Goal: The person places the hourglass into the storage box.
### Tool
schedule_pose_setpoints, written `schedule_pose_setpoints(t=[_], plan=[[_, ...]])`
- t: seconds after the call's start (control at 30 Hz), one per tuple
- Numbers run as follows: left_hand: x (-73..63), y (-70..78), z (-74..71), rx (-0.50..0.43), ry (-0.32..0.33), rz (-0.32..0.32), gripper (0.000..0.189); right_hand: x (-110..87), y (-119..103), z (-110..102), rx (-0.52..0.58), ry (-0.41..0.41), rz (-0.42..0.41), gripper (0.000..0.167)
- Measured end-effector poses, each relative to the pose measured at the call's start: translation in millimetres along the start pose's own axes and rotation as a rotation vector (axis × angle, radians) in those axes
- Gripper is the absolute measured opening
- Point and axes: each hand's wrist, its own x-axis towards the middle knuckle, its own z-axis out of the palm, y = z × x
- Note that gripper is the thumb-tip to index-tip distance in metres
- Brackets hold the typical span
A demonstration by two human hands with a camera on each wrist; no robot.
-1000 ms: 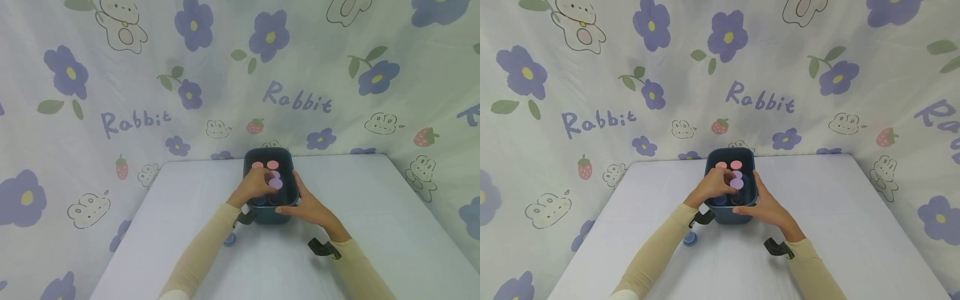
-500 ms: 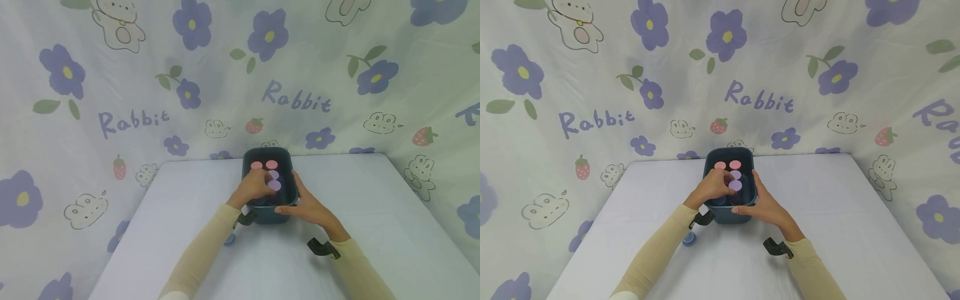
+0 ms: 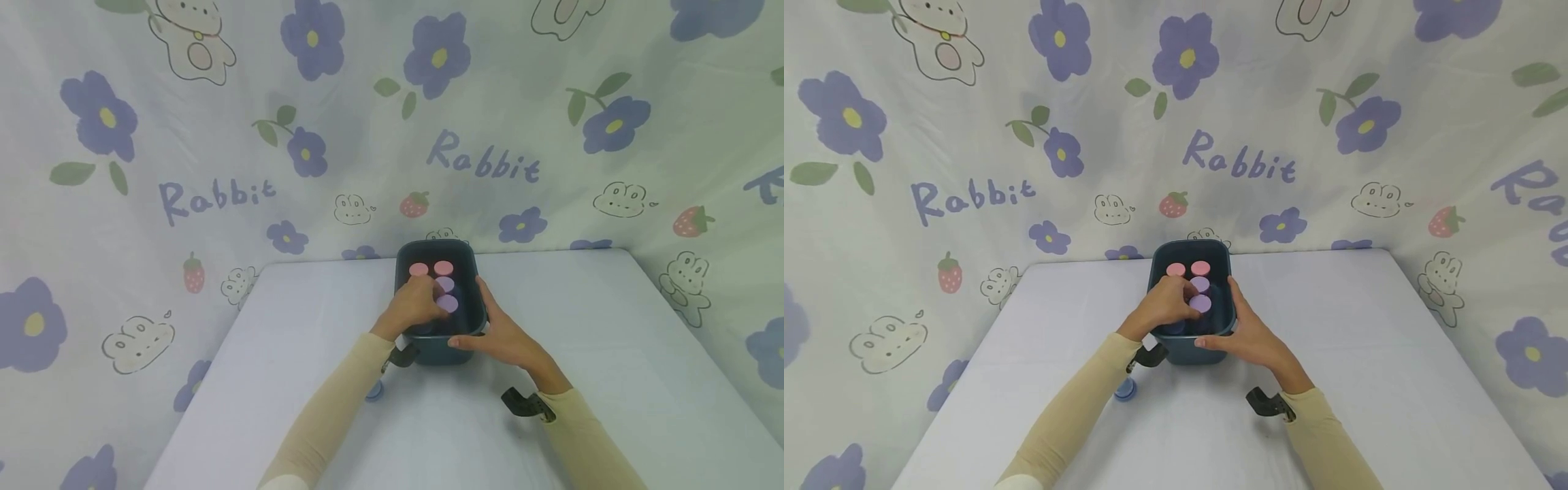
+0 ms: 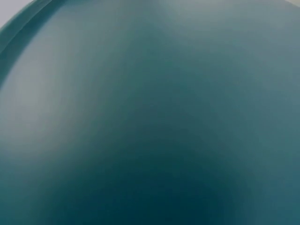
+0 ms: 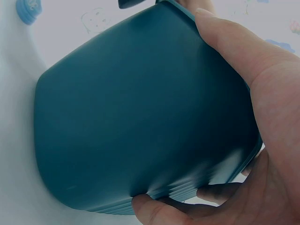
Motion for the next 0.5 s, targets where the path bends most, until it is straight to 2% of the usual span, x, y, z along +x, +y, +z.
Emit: schedule_pose_setpoints(t=[0.3, 0.5], plan=[[-5.5, 2.0, -1.8, -0.008, -0.025, 0.003, 0.018, -0.9, -0.2, 0.8, -0.009, -0.007, 0.025, 0.130], [-7.1, 6.1, -11.8, 0.042, -0.013, 0.049, 0.020, -0.9, -1.1, -1.3, -0.014, -0.003, 0.016, 0.130]])
